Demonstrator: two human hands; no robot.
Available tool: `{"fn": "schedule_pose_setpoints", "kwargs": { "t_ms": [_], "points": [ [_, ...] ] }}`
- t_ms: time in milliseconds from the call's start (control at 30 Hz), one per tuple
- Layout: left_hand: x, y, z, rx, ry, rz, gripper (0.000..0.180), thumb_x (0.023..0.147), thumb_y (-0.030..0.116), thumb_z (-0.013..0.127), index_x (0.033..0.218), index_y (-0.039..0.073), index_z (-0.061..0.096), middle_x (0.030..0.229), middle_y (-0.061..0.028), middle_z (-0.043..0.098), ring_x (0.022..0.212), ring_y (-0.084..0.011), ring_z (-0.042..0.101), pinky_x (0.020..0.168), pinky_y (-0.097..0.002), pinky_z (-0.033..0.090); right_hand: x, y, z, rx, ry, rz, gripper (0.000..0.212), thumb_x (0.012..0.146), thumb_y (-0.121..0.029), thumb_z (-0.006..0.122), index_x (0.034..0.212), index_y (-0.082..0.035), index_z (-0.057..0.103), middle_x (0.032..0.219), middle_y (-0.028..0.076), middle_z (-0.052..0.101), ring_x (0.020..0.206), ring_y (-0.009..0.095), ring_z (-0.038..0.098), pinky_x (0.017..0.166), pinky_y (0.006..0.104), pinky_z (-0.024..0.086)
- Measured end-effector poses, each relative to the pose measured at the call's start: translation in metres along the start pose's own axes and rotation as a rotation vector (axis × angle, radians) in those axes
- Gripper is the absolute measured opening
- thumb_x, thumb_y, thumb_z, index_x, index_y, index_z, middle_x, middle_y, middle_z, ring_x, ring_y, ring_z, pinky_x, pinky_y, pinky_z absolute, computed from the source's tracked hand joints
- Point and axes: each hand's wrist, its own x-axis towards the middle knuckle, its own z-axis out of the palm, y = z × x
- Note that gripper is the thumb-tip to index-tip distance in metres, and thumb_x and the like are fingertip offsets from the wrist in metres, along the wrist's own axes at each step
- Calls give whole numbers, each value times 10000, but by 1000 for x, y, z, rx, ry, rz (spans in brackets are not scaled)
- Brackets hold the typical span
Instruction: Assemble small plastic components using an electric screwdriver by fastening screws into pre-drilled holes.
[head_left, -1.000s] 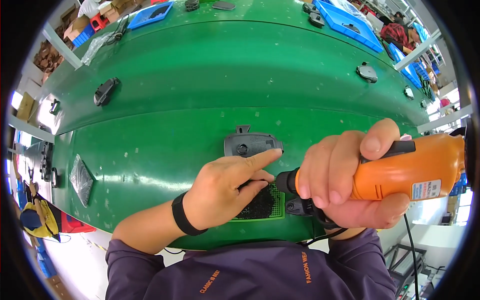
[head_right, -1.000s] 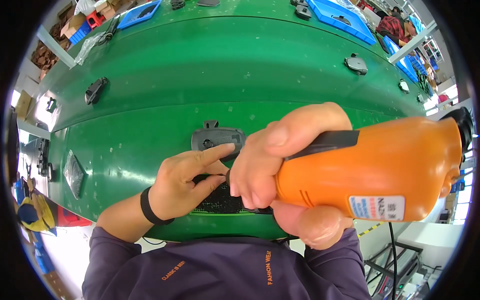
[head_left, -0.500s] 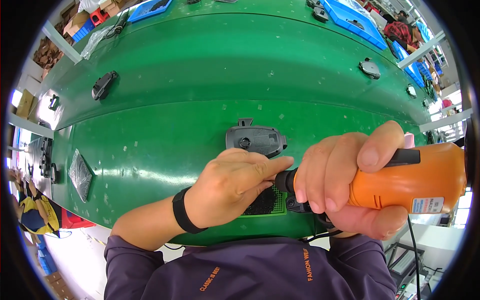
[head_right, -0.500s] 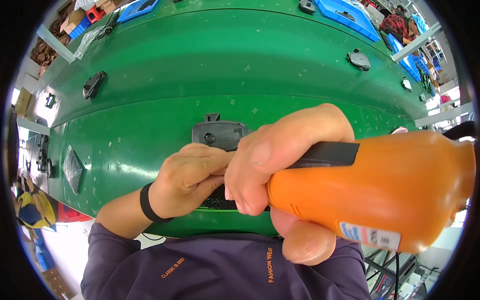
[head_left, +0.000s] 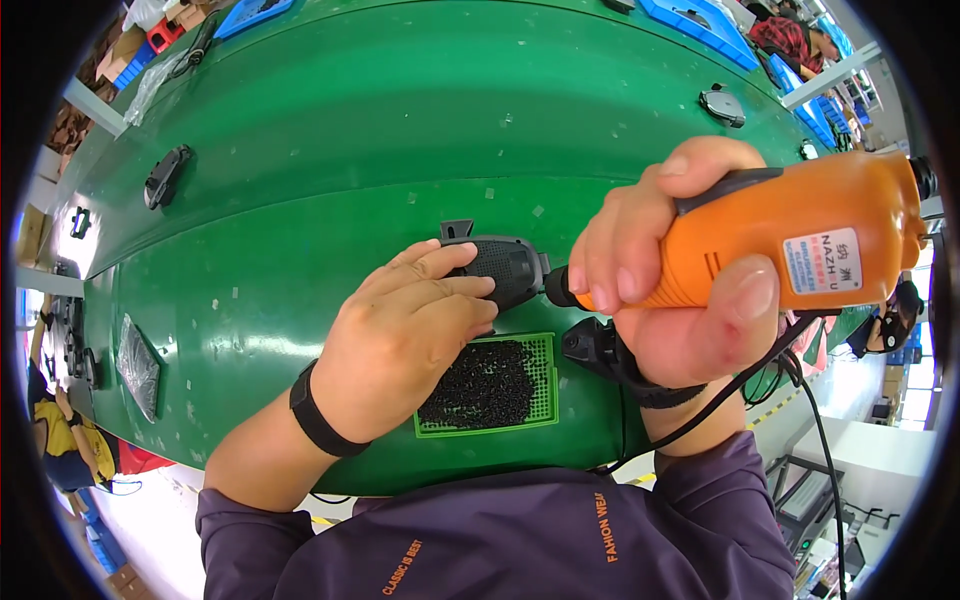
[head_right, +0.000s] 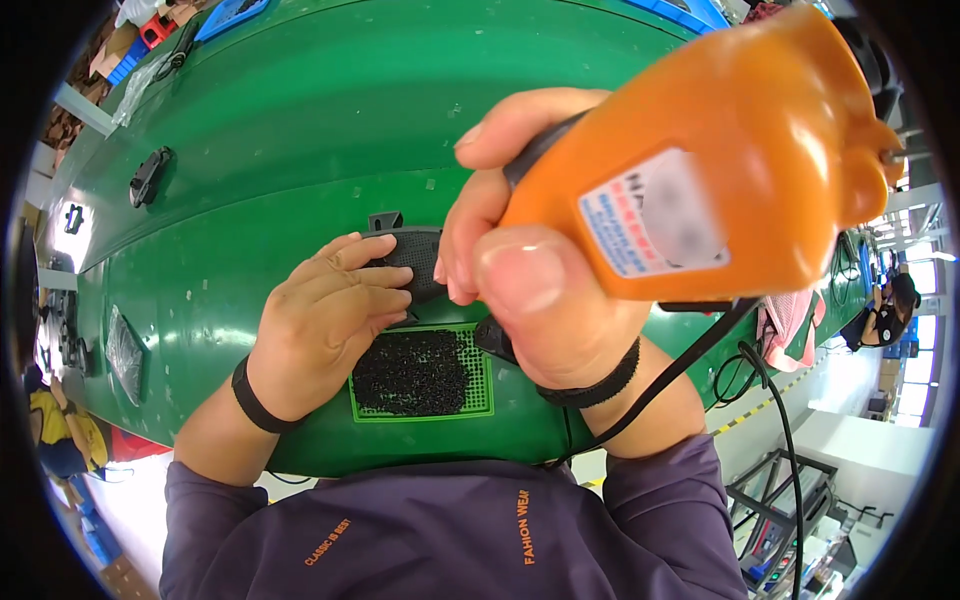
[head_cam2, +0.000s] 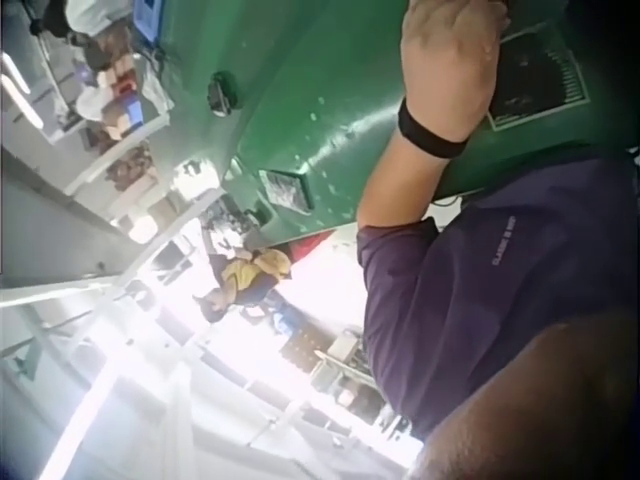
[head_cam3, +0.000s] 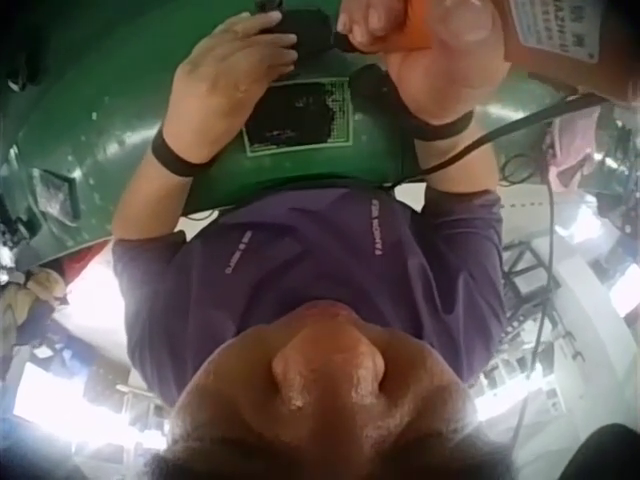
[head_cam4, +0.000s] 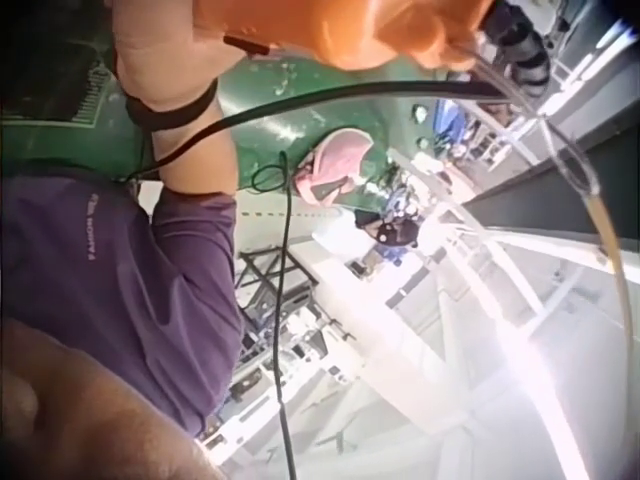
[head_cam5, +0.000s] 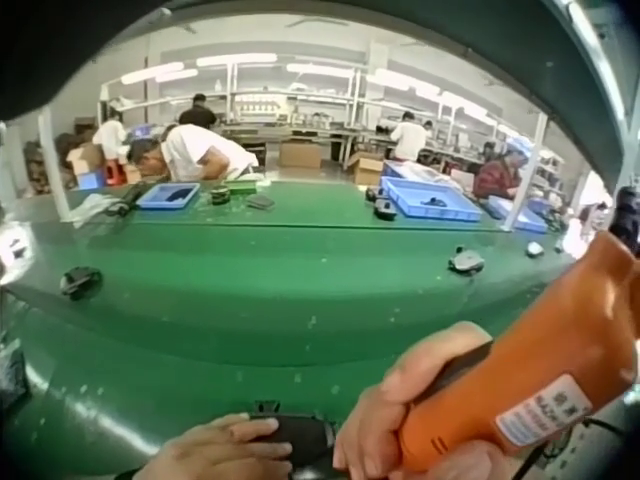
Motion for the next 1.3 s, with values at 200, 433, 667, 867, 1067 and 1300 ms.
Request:
{"fn": "schedule_pose_setpoints", "kwargs": {
  "t_ms": [200, 433, 667, 867, 1067, 1300],
  "points": [
    [-1, 5, 5, 106, 1, 15, 207, 743, -37, 780, 928, 29, 716, 1054, -109, 748, 1153, -338, 675, 951, -415, 565, 1, 4, 1, -141, -43, 13, 644, 936, -634, 599, 1196, -56, 488, 654, 45, 564, 506, 183, 526, 489, 346, 493],
    [-7, 1, 17, 225, 28, 75, 153, 766, 60, 677, 913, 22, 690, 1093, -94, 726, 1151, -312, 664, 965, -433, 563, -3, 15, 7, 265, 41, 45, 521, 841, -280, 816, 1130, 10, 495, 683, 78, 591, 571, 139, 575, 543, 279, 508],
    [-7, 3, 18, 207, 66, 65, 158, 778, 41, 684, 932, 14, 705, 1090, -96, 726, 1163, -314, 655, 949, -422, 566, -4, 15, 6, -15, -74, 57, 589, 871, -607, 716, 997, -92, 460, 640, 18, 516, 519, 148, 515, 518, 319, 500],
    [-6, 5, 19, 209, 79, 77, 174, 774, 55, 677, 942, 22, 706, 1090, -81, 724, 1168, -304, 651, 960, -429, 561, -7, 21, -1, 33, -83, 35, 595, 869, -615, 714, 997, -91, 462, 647, 12, 518, 519, 139, 514, 515, 302, 497],
    [-9, 7, 16, 233, 88, 68, 152, 788, 71, 686, 933, 29, 708, 1091, -78, 723, 1171, -296, 651, 974, -432, 553, -12, 15, 8, 172, 22, 90, 654, 775, -488, 865, 1090, -37, 511, 673, 38, 548, 549, 169, 549, 560, 328, 510],
    [-5, 6, 3, -135, 218, 1, 180, 709, 70, 820, 847, 48, 706, 1031, -78, 705, 1151, -329, 646, 968, -440, 534, 5, -7, 24, 215, -167, -178, 688, 879, -624, 697, 1220, -63, 492, 679, 24, 535, 547, 163, 538, 554, 331, 507]
  ]
}}
